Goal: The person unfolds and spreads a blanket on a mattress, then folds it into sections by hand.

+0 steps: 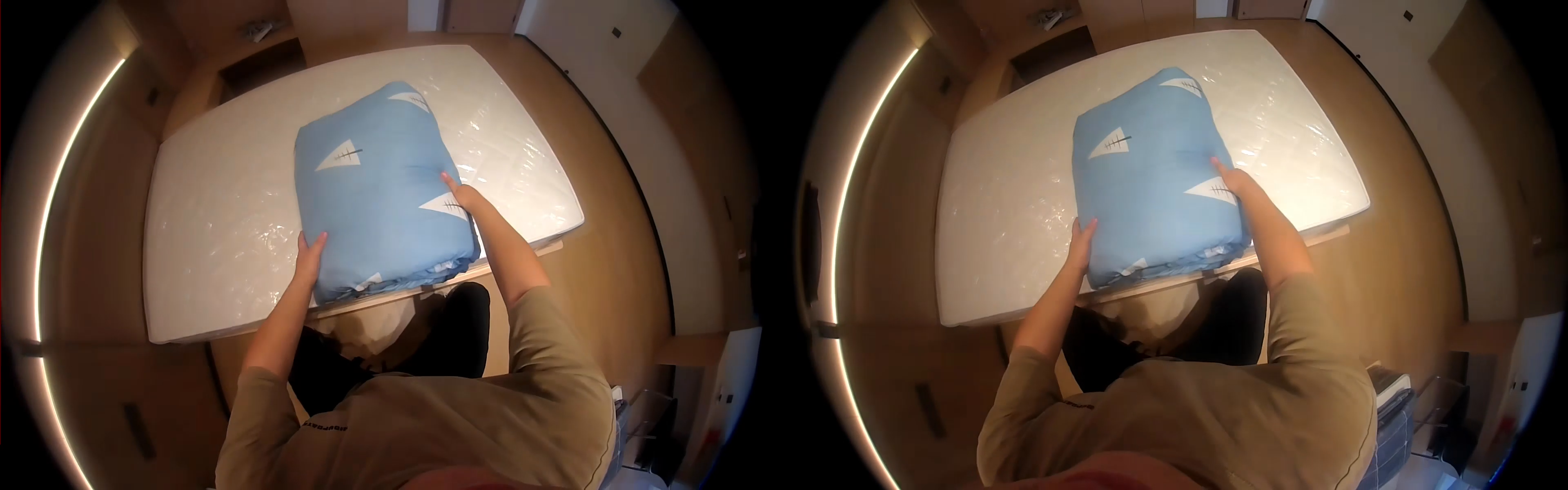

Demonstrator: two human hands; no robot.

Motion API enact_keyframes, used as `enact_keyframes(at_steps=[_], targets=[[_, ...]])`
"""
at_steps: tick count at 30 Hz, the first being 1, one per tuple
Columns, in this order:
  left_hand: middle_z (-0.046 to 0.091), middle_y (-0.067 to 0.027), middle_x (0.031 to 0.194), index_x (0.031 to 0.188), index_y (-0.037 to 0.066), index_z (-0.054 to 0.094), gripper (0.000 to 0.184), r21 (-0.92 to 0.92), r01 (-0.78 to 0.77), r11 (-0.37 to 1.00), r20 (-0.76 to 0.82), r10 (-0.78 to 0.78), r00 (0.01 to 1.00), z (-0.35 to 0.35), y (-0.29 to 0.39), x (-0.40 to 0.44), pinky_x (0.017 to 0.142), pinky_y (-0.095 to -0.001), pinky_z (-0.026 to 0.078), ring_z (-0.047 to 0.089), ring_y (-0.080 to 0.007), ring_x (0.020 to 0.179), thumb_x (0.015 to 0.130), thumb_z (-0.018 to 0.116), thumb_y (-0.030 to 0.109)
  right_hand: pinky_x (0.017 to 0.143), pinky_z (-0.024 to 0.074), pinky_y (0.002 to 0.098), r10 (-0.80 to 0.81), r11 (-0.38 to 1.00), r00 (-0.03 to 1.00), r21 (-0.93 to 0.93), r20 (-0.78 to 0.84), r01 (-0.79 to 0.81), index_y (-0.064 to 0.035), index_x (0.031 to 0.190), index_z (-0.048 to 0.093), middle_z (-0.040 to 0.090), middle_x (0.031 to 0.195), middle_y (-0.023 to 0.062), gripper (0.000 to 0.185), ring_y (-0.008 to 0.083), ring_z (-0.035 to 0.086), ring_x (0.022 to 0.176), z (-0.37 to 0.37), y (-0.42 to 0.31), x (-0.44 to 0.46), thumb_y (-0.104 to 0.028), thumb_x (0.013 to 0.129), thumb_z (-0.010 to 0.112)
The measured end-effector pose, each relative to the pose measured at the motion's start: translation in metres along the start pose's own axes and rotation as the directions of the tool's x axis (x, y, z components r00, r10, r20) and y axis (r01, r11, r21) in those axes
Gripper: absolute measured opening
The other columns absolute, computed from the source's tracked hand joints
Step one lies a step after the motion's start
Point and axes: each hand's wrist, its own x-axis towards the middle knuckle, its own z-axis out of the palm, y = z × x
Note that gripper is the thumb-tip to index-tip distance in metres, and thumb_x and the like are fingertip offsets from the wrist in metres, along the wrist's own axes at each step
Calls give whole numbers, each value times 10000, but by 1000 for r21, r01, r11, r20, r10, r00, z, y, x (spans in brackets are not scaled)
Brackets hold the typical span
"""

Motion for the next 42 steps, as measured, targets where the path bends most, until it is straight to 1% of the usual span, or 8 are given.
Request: enact_keyframes(at_steps=[5,10,19,25,28,34,40,42], targets=[[390,-258,1413,1423,-51,309,863,364,-290,885,45,294,955,10,-5,-15,1085,-395,343,401,-341,1309,809,737,378,933,436,593,128,951,977,260,171,-170,-40,1308,548,585,1253,237,931,427,568,1131,-40,-28,-83,-813,844,312],[213,-285,1518,1481,66,308,1019,839,-347,420,198,358,912,42,45,-64,1149,-514,188,180,-441,1422,705,762,545,998,375,597,95,901,963,389,254,-191,-59,1438,389,451,1417,229,956,460,469,1246,-41,9,-104,-807,856,264],[266,-271,1502,1424,113,421,949,685,-728,6,660,417,624,78,108,-133,1070,-717,55,198,-513,1386,660,749,573,973,411,550,131,837,974,505,187,-210,-46,1303,517,521,1347,176,886,357,520,1195,-4,38,-141,-778,890,237],[409,-208,1417,1239,98,576,639,469,-876,117,742,485,462,59,57,-169,1096,-663,166,337,-419,1346,700,769,380,1023,385,518,229,607,965,756,131,-246,-3,1422,390,492,1384,196,871,333,475,1269,-19,12,-171,-713,923,312],[495,-177,1303,1105,84,617,466,323,-897,302,761,481,436,34,26,-207,1071,-545,321,468,-359,1242,687,783,205,1002,429,409,-216,392,975,919,61,30,0,1401,417,529,1339,191,787,285,538,1205,4,-6,-157,-633,934,432],[501,-178,1260,1096,81,617,382,433,-702,565,700,279,657,-8,-21,-256,951,-433,425,504,-369,1160,747,760,140,1022,420,375,-250,901,899,252,-360,352,94,1416,343,499,1349,280,962,332,528,1221,48,-154,-210,-504,775,739],[512,-172,1246,1109,77,606,403,542,-592,596,600,218,769,-16,4,-243,955,-426,427,505,-368,1147,740,725,186,1068,373,400,-951,290,227,344,213,893,-113,1449,380,484,1378,232,848,302,472,1286,102,-243,-263,-380,755,788],[525,-162,1232,1101,76,607,398,615,-551,564,563,175,808,-25,13,-240,952,-419,432,509,-360,1141,737,713,197,1086,339,458,-916,306,293,5,273,952,-109,1429,396,469,1394,215,831,331,436,1309,128,-217,-246,-372,746,789]])
